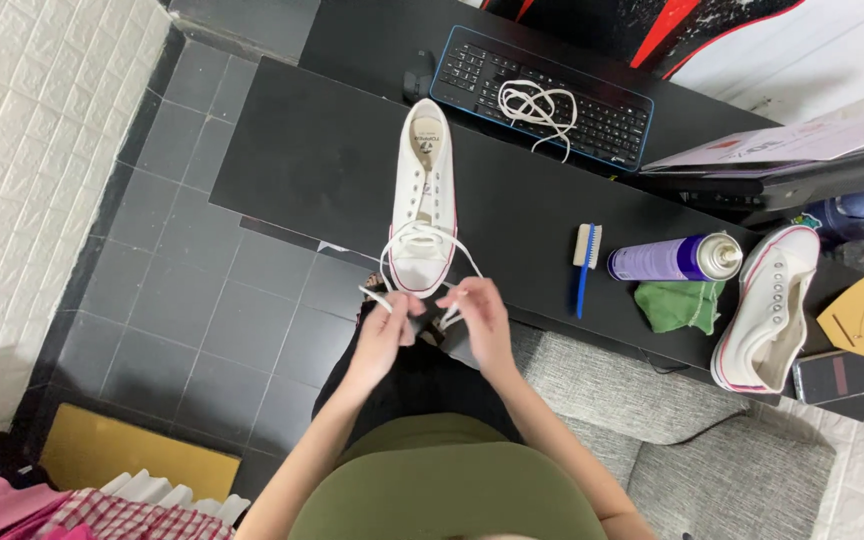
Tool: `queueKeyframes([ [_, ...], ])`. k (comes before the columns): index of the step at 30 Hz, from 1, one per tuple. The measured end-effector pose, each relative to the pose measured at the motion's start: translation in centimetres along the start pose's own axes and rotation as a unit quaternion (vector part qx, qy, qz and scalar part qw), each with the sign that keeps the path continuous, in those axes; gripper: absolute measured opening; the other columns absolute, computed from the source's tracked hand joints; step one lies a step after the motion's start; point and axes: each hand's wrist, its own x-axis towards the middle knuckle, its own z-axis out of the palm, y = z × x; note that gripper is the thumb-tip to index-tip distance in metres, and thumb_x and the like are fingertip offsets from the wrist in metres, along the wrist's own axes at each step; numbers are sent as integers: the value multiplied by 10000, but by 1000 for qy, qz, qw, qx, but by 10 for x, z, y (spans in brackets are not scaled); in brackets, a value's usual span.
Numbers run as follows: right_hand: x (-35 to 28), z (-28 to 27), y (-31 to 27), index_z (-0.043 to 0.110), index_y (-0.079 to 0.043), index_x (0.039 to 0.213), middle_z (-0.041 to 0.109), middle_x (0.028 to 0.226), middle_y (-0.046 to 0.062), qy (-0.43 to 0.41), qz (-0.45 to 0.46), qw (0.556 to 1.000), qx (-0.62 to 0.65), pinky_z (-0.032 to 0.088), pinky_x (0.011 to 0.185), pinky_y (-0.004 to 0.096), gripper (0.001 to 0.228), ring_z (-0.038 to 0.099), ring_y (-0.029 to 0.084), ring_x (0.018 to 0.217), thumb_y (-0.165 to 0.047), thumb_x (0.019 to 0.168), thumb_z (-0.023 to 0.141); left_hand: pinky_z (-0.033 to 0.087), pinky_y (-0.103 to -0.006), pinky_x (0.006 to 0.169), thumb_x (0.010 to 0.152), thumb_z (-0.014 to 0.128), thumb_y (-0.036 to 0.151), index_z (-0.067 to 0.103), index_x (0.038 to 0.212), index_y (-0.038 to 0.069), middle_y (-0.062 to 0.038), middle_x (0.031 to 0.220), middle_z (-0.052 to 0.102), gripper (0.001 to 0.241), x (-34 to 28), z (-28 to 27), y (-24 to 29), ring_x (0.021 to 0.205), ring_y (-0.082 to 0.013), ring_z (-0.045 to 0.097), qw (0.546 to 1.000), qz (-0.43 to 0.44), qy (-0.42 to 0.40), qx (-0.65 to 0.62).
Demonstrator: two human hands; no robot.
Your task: The person laces a white high-top sneaker placed on a black desk. They thread the white shoelaces through the eyelets from the bottom up, pulling them taut and adjusting the tension to ensure they are even.
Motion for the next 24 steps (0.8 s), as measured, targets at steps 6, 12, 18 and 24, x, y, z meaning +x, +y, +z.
queueKeyframes([
  [6,30,-20,-7,592,-43,1135,584,814,75,60,37,997,-24,469,697,309,105,595,158,691,-85,1058,535,477,-640,998,1138,279,430,517,1198,87,-321,1084,654,422,1,-29,63,1101,-576,636,974,-47,28,222],
  [12,58,-35,-7,714,-56,1101,685,807,93,100,11,985,-141,483,666,276,95,574,127,684,-92,1020,677,563,-483,936,1090,506,203,758,1096,186,-127,1080,717,253,37,-53,63,1029,-390,711,934,80,32,346],
  [18,86,-26,-4,765,-110,1105,707,860,41,56,-51,953,-294,536,725,261,109,662,136,752,-139,1056,672,602,-451,748,1031,657,303,777,1064,242,-51,861,659,138,92,-70,55,812,-301,727,870,203,78,443],
  [24,116,-16,20,766,-151,1102,738,978,11,14,-134,881,-454,581,808,277,122,681,177,893,-168,1056,654,610,-372,712,992,719,297,780,984,241,4,831,640,83,128,-65,63,753,-252,728,817,228,68,525],
])
